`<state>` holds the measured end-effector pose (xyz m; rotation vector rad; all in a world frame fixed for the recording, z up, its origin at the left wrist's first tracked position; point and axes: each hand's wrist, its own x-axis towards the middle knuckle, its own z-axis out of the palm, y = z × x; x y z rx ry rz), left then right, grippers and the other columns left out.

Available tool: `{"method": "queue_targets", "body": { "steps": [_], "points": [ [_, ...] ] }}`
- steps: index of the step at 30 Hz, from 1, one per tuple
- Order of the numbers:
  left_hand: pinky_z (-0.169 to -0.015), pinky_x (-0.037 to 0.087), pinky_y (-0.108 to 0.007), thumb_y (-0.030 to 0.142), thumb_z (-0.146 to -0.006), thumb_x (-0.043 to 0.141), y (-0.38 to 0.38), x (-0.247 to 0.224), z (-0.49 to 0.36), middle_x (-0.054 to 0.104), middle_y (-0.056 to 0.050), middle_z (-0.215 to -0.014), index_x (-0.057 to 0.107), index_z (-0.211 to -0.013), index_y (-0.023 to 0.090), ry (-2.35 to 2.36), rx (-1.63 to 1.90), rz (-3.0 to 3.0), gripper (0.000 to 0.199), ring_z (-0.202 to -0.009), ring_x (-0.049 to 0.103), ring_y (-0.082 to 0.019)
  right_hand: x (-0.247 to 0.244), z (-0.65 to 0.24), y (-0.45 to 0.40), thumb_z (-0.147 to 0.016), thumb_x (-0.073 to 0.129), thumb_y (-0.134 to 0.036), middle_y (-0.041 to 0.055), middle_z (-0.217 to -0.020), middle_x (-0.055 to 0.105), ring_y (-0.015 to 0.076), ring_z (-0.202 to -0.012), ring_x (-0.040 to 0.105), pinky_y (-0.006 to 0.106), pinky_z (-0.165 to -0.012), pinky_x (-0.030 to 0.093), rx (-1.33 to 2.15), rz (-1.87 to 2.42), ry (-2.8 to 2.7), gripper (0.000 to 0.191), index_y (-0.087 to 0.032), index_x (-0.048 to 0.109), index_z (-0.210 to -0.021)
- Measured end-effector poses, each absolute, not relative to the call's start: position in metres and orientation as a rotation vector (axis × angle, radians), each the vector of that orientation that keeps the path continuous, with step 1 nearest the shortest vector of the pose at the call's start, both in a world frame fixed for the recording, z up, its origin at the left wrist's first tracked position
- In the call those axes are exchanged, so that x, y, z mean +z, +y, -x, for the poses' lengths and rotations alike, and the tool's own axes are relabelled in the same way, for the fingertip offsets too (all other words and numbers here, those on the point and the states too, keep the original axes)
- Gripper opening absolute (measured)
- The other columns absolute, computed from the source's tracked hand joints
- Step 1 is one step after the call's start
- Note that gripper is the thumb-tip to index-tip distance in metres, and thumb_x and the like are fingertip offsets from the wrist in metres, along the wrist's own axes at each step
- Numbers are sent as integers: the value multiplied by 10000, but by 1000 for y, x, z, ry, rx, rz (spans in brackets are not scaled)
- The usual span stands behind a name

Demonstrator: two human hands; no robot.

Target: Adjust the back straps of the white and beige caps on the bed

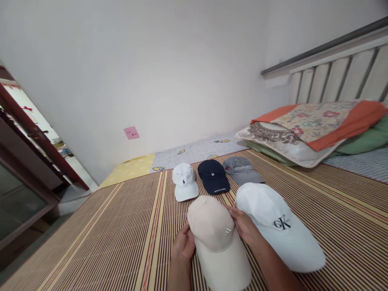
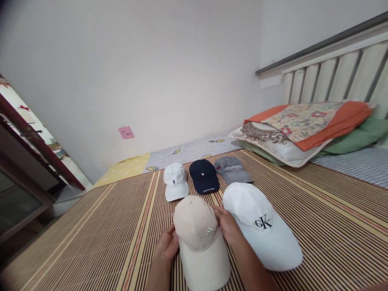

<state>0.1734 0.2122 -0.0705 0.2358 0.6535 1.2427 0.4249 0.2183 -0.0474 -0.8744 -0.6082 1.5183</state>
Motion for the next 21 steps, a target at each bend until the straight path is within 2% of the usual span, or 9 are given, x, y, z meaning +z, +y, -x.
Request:
{"method": "queue_targets", "body": {
  "steps": [4,7,10,16,21],
  "points": [
    [-1002,579,-326,86,-1003,468,210,-69,-173,846,-119,-989,685,-1325,122,659,1286,-204,390,-946,801,-212,-51,-425,220,-546,849,-262,107,-890,847,351,-1052,754,452,-1027,526,1508,888,-601,270,-182,807,-800],
    [-908,606,-285,79,-1006,456,204,-65,-175,843,-96,-892,767,-1096,138,670,1315,-186,329,-841,799,-183,-54,-426,222,-541,841,-263,99,-906,850,349,-1051,755,449,-1030,528,1489,898,-592,269,-182,810,-796],
    [-850,618,-269,74,-996,487,196,-63,-179,826,-97,-817,764,-917,122,704,1324,-183,293,-766,785,-172,-58,-425,222,-546,831,-256,69,-901,853,350,-1058,754,471,-1049,521,1471,904,-577,262,-201,811,-801],
    [-845,626,-277,48,-957,548,190,-67,-183,824,-124,-845,758,-974,80,806,1327,-163,214,-786,785,-188,-61,-427,221,-577,857,-248,95,-908,848,359,-1090,744,472,-1033,539,1516,849,-546,286,-198,818,-857],
    [-803,623,-264,22,-935,542,190,-68,-184,815,-101,-799,757,-1090,60,846,1339,-125,268,-740,783,-206,-64,-433,223,-549,895,-259,119,-951,843,361,-1131,726,451,-1069,522,1559,796,-509,378,-195,828,-916]
  ]
}}
